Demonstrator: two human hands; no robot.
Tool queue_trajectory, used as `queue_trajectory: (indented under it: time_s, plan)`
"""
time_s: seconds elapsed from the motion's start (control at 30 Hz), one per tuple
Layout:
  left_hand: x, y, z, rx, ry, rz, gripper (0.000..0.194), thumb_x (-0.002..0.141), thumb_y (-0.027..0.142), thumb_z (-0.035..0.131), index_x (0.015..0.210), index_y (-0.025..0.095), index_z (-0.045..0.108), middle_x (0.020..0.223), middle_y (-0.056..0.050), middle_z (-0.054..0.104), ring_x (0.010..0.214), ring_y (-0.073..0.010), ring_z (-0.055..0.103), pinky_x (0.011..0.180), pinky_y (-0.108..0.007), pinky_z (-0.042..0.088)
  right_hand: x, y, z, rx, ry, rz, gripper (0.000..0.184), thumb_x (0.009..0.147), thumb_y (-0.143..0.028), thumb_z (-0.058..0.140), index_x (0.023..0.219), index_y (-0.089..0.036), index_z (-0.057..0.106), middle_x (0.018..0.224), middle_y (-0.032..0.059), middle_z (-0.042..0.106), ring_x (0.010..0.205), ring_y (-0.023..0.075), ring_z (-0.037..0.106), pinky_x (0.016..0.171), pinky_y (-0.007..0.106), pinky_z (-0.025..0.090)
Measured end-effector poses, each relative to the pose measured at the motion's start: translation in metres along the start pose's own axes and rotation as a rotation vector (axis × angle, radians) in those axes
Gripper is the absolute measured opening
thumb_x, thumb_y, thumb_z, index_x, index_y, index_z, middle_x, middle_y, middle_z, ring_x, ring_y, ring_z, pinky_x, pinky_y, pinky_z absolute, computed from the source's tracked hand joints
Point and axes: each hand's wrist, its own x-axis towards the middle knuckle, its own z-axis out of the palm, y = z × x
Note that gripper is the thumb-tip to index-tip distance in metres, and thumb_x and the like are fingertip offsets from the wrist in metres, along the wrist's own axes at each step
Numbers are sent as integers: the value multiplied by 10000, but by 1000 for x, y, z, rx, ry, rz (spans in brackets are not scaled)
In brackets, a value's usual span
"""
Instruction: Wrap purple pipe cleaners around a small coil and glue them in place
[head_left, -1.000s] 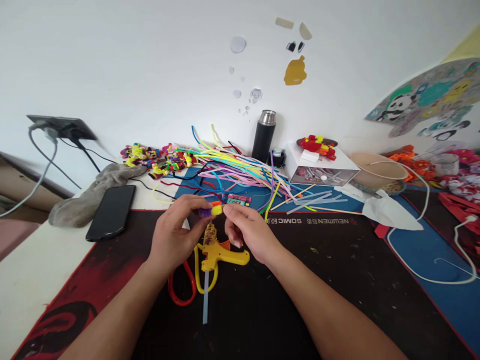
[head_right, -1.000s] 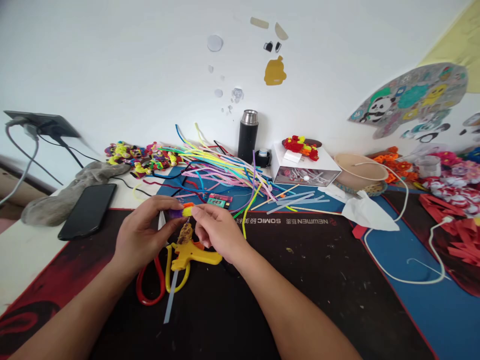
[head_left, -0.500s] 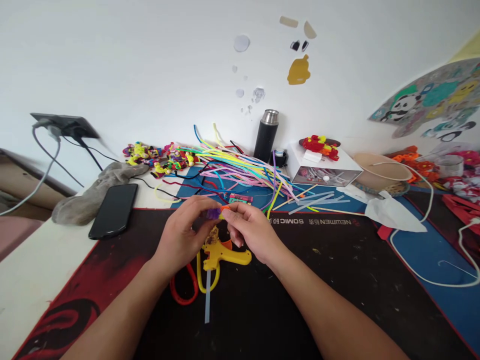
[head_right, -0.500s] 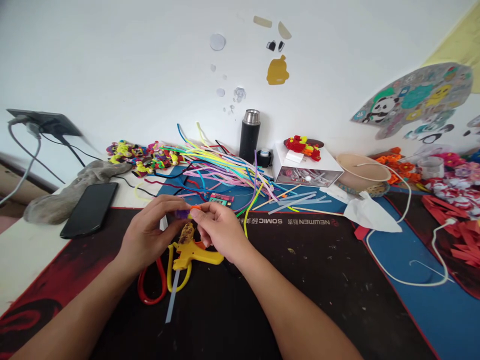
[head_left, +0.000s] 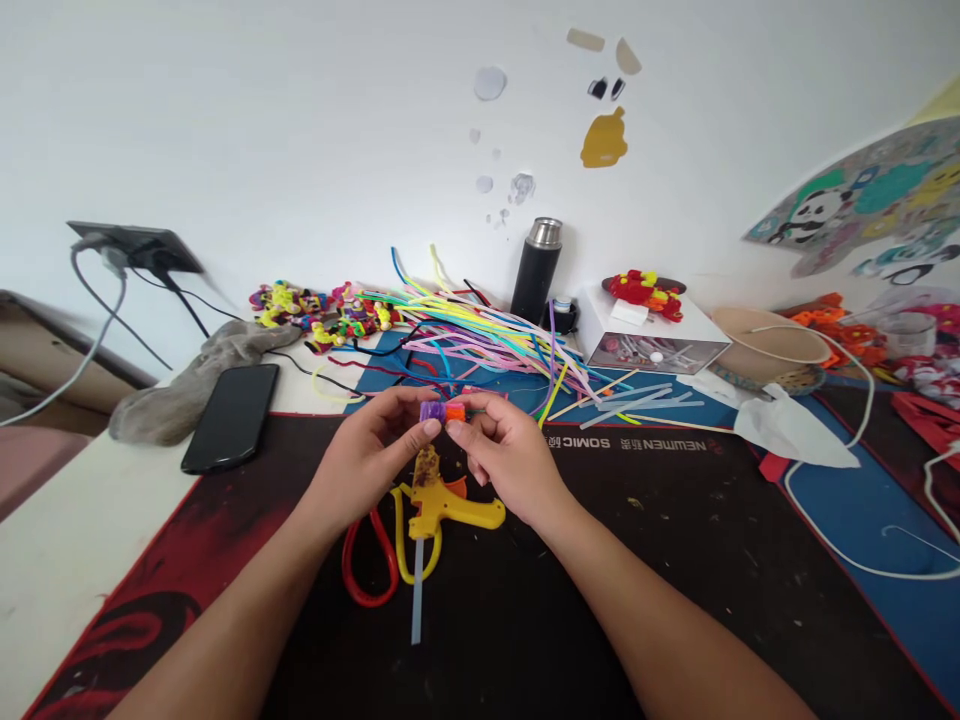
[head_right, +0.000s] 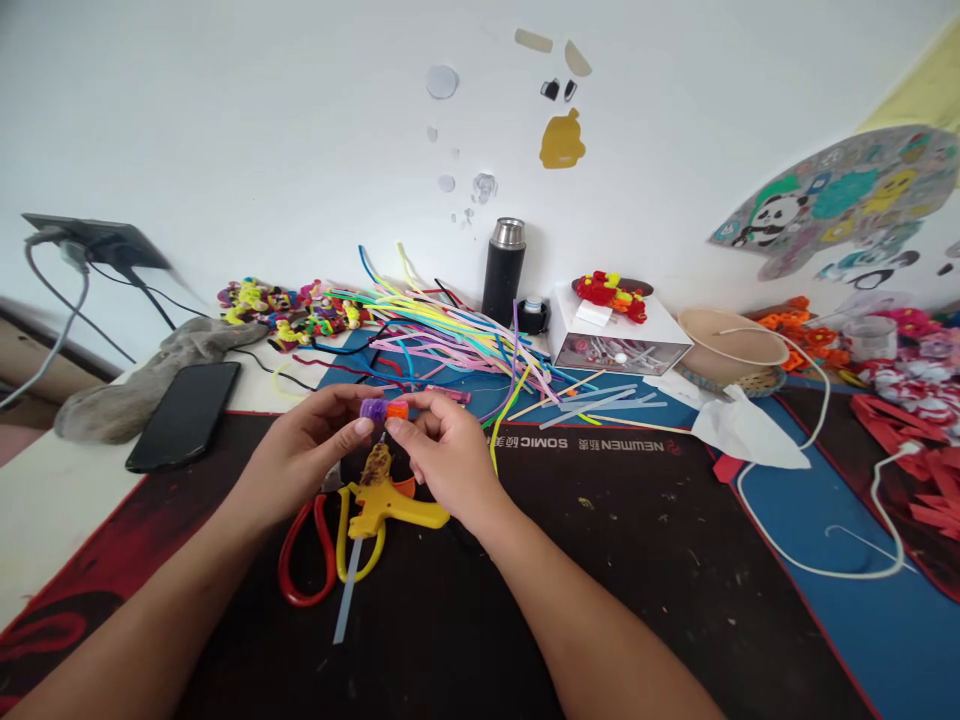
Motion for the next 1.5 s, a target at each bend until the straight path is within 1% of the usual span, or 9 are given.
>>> queue_trajectory:
  time_s: [0.13,0.3,0.43,0.6,0.77,0.93,1.2,1.33,1.5]
  plan:
    - [0,-2,0,-47,19,-18,424,852,521,885,1112,208,765,1040,-79,810,957,-260,738,870,-382,580,-3,-2,2,-33,-42,-11,292,923,-426,777,1116,-224,691,546,-126,475,390,86,447,433,242,334]
    - [-2,-3,-1,-38,64,60,351,859,451,895,1124,239,806,1024,-64,826,921,-247,749,835,-363,589,-4,-5,3,64,-96,62,453,941,-557,745,1234,-220,668,586,-102,572,392,97,466,418,243,350]
    - [-3,-5,-1,132,73,193,276,909,374,851,1166,275,835,1095,-60,811,999,-253,730,898,-375,568,-4,-4,3,72,-117,123,457,928,-612,750,1116,-203,666,563,-97,574,395,94,469,422,237,333]
    - [-4,-10,-3,241,106,222,406,962,343,801,1355,271,730,1067,-42,762,913,-218,707,846,-362,567,-2,-1,3,55,-74,80,426,905,-603,784,996,-203,666,506,-114,520,376,85,429,424,235,330]
    - [-5,-5,-4,390,247,443,72,983,224,769,1033,253,727,980,-10,725,854,-182,686,782,-319,544,0,0,3,77,2,84,444,849,-603,838,943,-203,668,551,-117,496,375,69,412,395,232,275]
    - [-5,3,-2,548,206,647,148,972,99,743,987,243,711,914,4,736,828,-165,689,756,-288,535,0,-1,4,83,9,101,473,823,-617,860,940,-201,669,593,-112,496,377,58,403,391,236,257]
    - [-6,4,-2,572,210,532,61,987,232,730,936,261,713,890,-17,754,776,-201,680,723,-326,531,-2,-1,4,61,-4,101,464,834,-604,864,953,-205,659,607,-105,512,380,63,411,393,238,263]
    - [-6,5,-2,573,191,514,80,993,234,701,919,263,705,884,-22,754,824,-216,693,765,-339,525,-2,1,4,59,-6,102,473,828,-621,869,943,-215,654,610,-99,520,379,67,403,389,242,262]
    - [-4,4,-2,559,170,443,93,988,224,673,902,260,665,839,1,708,737,-194,634,706,-321,487,-2,-1,3,47,-29,109,478,832,-632,866,921,-216,649,595,-96,521,379,69,407,395,241,249]
